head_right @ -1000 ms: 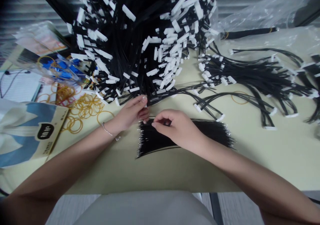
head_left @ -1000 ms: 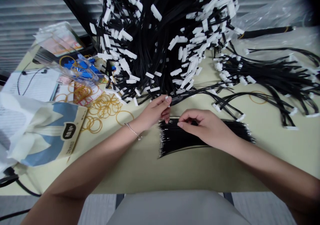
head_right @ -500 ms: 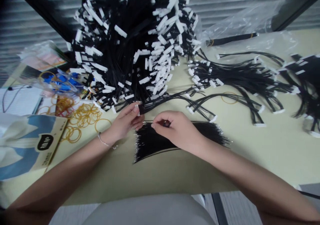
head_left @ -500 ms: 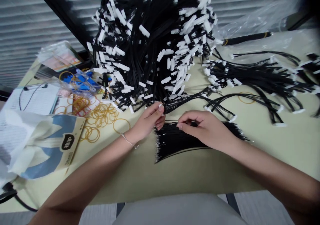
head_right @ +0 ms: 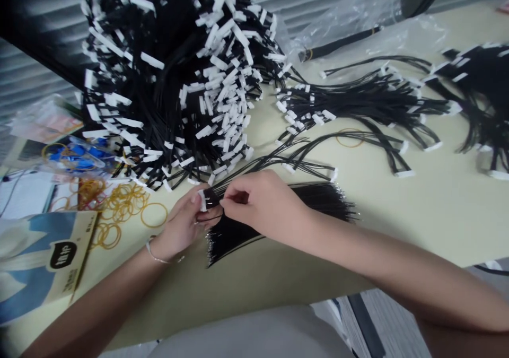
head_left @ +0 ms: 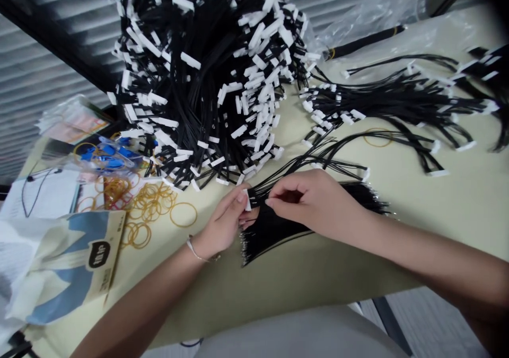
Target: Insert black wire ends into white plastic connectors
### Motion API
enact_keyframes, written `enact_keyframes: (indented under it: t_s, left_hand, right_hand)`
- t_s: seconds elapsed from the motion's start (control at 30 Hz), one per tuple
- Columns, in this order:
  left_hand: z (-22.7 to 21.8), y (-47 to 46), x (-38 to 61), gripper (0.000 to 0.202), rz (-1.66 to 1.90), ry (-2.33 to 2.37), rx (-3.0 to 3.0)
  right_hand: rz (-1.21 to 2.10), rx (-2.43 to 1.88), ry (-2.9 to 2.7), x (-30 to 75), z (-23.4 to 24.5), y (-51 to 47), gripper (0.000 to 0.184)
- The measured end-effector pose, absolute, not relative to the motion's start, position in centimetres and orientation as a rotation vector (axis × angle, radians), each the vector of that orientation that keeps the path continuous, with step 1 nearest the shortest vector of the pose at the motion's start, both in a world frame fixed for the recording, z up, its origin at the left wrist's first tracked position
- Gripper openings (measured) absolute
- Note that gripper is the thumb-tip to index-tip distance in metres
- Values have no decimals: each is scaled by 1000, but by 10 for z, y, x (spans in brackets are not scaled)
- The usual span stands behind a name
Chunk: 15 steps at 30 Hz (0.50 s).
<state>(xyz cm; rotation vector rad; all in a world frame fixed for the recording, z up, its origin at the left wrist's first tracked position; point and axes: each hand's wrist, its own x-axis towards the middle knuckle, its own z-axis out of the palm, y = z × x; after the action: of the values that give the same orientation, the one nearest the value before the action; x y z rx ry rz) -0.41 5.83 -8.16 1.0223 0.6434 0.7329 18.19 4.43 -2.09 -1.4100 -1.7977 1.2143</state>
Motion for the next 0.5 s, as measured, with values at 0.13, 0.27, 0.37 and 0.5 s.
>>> enact_keyframes:
  t_s: [0.13,0.27,0.37,0.5]
  left_hand:
    - [-83,59,-5,33,705,621,1009]
    - [-85,59,-6,33,678,603,1009]
    - [-86,59,-6,33,683,603,1018]
    - [-86,57,-5,33,694,597,1024]
  right_hand:
    - [1212,-1393,-1798,181,-25,46,12]
    - [1233,-1380,-1806,181,-27,47,12]
    - [1288,-1392,-1819,181,-28,46,16]
    - [1300,-1410,-1802,180,-29,45,20]
